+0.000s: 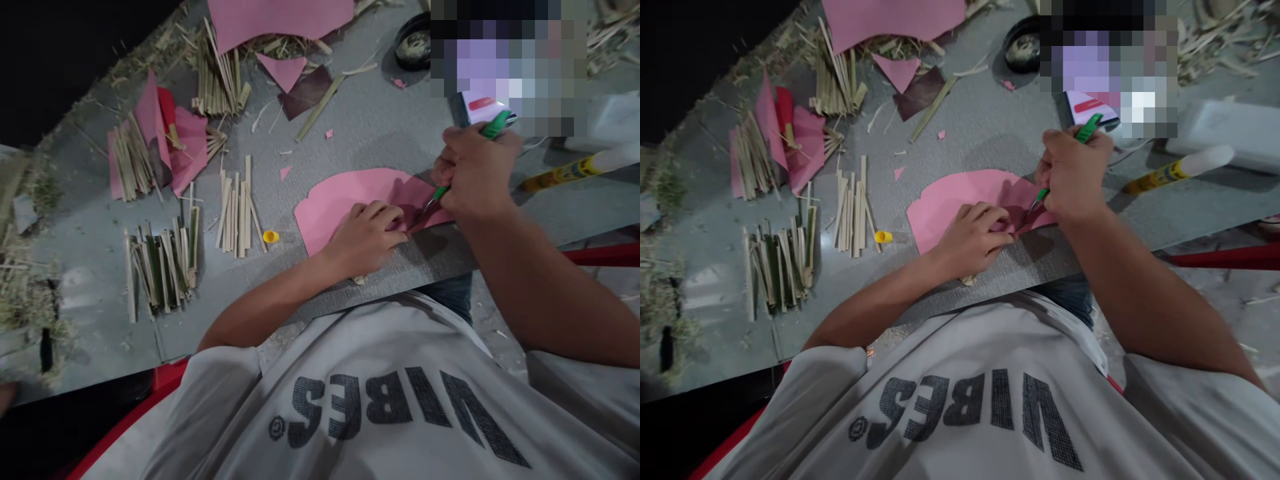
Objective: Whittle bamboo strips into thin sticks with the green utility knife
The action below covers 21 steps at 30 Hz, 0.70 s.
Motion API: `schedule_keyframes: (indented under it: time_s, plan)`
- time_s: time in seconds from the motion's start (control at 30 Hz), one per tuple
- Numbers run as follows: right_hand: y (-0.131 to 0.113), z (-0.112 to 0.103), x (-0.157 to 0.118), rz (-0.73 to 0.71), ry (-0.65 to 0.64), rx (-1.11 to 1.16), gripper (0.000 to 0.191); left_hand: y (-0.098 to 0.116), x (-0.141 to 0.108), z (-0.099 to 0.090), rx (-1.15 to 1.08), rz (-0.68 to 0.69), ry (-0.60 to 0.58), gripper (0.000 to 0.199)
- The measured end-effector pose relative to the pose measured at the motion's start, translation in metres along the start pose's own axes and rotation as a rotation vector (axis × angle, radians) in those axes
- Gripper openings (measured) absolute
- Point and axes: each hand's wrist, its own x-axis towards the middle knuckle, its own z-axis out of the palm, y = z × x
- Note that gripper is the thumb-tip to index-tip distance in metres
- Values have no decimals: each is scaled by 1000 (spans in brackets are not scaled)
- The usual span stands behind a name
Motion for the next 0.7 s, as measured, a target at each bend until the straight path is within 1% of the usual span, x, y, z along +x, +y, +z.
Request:
schedule_keyframes:
  time_s: [0.07, 0.17, 0.33, 0.47, 0.5, 0.6, 0.63, 0.7]
  plan:
    - [-7, 3, -2, 50, 93, 26, 54, 0, 0, 0, 0, -3, 3, 32]
    - [-12, 5, -3, 33, 141, 10, 52, -1, -1, 1, -2, -1, 14, 32]
    - [-3, -1, 5, -13, 143, -61, 49, -2, -2, 4, -10, 5, 32, 32]
    - [4, -8, 16, -69, 126, -147, 42, -2, -2, 4, -8, 9, 28, 32]
    - [3, -10, 19, -82, 127, -170, 40, -2, -2, 4, -5, 7, 24, 32]
    - [-7, -16, 22, -87, 194, -220, 35, -2, -2, 4, 4, 11, 13, 33]
    - [-11, -17, 21, -84, 221, -231, 35, -2, -2, 4, 8, 16, 13, 33]
    - [-17, -18, 16, -99, 213, -260, 37, -3, -3, 5, 24, 26, 16, 33]
